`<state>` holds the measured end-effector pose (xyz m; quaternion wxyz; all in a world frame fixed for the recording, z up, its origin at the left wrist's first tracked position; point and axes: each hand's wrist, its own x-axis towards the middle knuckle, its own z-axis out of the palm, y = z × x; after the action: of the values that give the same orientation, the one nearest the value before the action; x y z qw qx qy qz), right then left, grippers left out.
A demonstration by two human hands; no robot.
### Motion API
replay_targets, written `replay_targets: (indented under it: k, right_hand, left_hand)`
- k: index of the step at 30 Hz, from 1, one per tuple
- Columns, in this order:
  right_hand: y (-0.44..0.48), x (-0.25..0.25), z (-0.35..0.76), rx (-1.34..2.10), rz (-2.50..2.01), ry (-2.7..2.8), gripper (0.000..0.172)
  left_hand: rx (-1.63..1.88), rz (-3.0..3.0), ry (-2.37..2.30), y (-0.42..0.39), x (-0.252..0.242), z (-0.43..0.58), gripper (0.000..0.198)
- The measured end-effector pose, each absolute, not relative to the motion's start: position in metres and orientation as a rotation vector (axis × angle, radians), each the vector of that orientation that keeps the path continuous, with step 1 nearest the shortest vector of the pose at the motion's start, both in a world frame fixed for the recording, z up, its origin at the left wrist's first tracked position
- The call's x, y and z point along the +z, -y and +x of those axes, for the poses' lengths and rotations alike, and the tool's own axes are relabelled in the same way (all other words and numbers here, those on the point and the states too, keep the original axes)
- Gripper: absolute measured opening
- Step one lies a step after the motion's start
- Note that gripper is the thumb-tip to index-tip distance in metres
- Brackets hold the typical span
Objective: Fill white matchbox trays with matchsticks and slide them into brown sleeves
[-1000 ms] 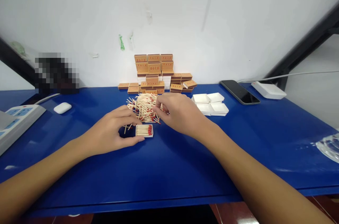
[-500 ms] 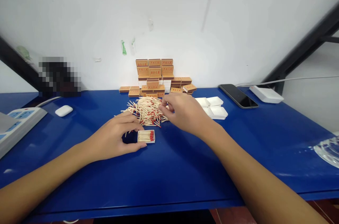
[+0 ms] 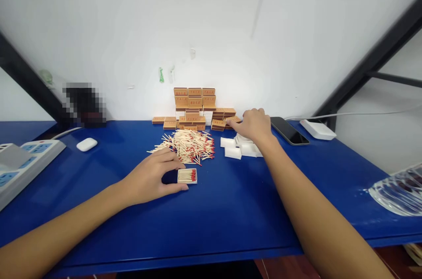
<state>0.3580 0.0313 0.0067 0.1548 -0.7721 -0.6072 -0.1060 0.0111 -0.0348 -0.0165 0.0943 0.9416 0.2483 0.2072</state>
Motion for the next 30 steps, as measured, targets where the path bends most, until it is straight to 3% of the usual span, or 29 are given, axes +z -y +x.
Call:
replay_targets:
  k: [3,8,14,21,27,30]
  right_hand:
    - [-0.038,0.003,0.357,-0.306,-2.232,1.755,0.059]
    - [-0.005,0.021,0.33,-0.508,-2.123,1.705,0.06]
    - [0.05,0.021,0.242,0.065,-1.668,1.904,0.051]
    - [0.064,0.01,0.225,0.442,-1.508,1.999,0.051]
    - [0.062,0.013,0.236,0.546,-1.445,2.024,0.034]
    - [0.059,0.014,0.238,0.793,-1.313,1.992,0.031]
  left_hand:
    - [0.689,2.819,-0.773,0.031,-0.013,0.007,0.057]
    - [0.923,2.962,-0.918,0.02,-0.002,-0.003,0.05]
    - [1.056,2.889,-0.914,0.025,-0.002,0.001,0.056]
    - [1.077,2.602,-0.866,0.032,-0.003,0.006,0.01]
    - [0.994,2.368,-0.885,0.031,0.001,0.007,0.017]
    - [0.949,2.232,-0.873,0.031,0.0,0.008,0.018]
